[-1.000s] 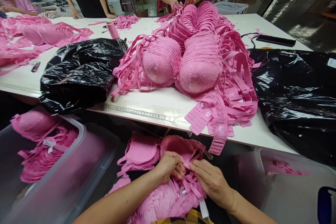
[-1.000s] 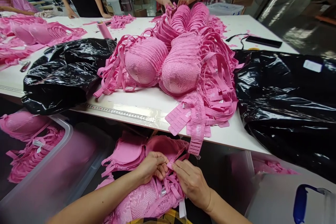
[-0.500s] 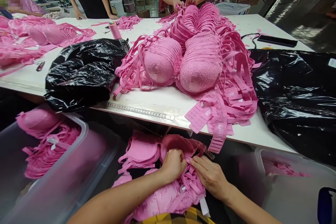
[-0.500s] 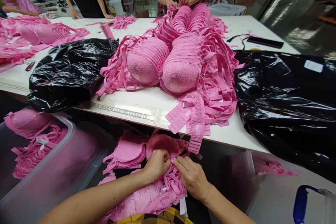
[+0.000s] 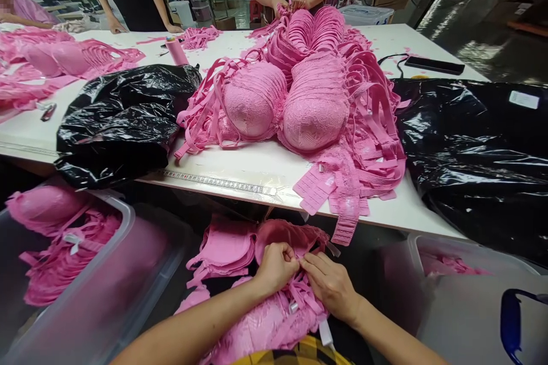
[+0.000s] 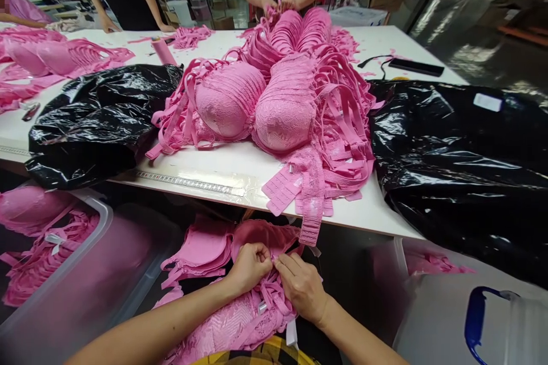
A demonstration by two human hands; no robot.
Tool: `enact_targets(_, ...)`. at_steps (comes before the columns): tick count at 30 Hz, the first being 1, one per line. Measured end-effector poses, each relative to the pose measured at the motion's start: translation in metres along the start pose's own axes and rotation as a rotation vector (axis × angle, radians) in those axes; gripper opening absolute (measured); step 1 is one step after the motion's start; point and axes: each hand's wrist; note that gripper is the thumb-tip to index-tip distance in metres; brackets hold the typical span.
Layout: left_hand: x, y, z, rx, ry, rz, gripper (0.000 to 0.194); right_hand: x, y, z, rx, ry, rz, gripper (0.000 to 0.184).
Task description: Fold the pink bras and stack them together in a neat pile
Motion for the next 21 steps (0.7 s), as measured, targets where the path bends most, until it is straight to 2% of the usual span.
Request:
enact_targets(2,0.000,0.001,0.000,-0.008,-0.018,0.001,0.011,0.002,0.000,0.003,-0.016,0.013,0.043,0.024)
enact_targets(7,0.002,0.002,-0.001,-0.012,-0.044,0.007,0.011,0.004,0.002,0.008,0.041,0.118,0.078,0.027)
enact_targets(12,0.009,-0.001,-0.009,-0.079,-0.010,0.022,0.014,0.004,0.000,0.012,-0.023,0.077,0.153,0.024)
enact_targets(16,0.010,-0.004,-0.013,-0.055,0.099,0.114,0.014,0.005,-0.003,0.013,-0.012,0.067,0.176,0.023)
enact_targets(21,0.002,-0.007,-0.011,-0.001,0.268,0.184,0.016,0.009,-0.005,0.015,-0.027,0.110,0.220,0.022)
Point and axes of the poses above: each hand's wrist, its own y-axis towards the middle knuckle, its own z-axis out of the palm, x = y × z, and after that the axes turned 2 degrees about -y, right-handed
